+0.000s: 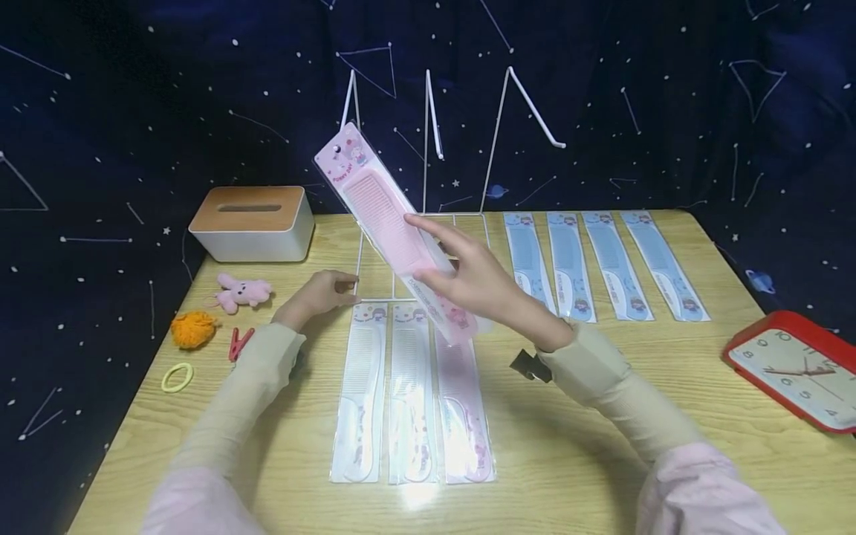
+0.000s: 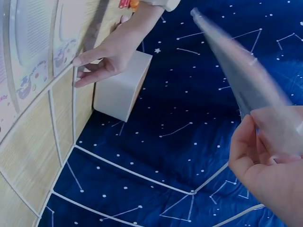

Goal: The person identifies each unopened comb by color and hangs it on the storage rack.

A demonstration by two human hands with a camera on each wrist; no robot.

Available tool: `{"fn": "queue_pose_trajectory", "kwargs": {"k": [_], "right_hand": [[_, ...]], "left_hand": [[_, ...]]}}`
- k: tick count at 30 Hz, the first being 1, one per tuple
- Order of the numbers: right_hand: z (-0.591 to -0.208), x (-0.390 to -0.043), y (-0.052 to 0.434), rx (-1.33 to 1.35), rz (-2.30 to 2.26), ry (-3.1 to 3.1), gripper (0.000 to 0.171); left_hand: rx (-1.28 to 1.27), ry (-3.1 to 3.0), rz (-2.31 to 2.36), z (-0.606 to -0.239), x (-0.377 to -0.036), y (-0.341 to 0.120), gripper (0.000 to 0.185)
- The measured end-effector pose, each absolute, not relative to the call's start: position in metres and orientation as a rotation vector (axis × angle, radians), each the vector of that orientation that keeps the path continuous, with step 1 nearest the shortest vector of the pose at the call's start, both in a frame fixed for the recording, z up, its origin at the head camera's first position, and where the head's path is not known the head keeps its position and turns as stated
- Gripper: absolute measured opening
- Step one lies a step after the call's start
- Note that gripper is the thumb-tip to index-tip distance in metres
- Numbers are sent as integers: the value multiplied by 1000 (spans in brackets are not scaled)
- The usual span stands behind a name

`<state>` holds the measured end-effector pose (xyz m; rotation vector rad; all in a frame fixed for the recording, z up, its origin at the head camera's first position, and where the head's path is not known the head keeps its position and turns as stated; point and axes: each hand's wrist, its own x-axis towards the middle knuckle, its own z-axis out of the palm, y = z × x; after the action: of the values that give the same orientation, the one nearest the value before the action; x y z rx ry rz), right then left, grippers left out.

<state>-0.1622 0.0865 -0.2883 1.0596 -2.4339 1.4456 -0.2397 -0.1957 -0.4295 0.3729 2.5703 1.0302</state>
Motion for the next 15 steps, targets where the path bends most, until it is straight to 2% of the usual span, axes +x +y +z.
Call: {"fn": "queue_pose_trajectory", "kwargs": {"k": [7,15], "right_hand": [[-296,-182,75,996,1520,-2517,61],[-312,-229,57,881,1721,-2608,64]], "left_hand": [[387,2586,1007,-426,-239,-196,54],[388,2592,1031,-429,-239,-194,53]]}}
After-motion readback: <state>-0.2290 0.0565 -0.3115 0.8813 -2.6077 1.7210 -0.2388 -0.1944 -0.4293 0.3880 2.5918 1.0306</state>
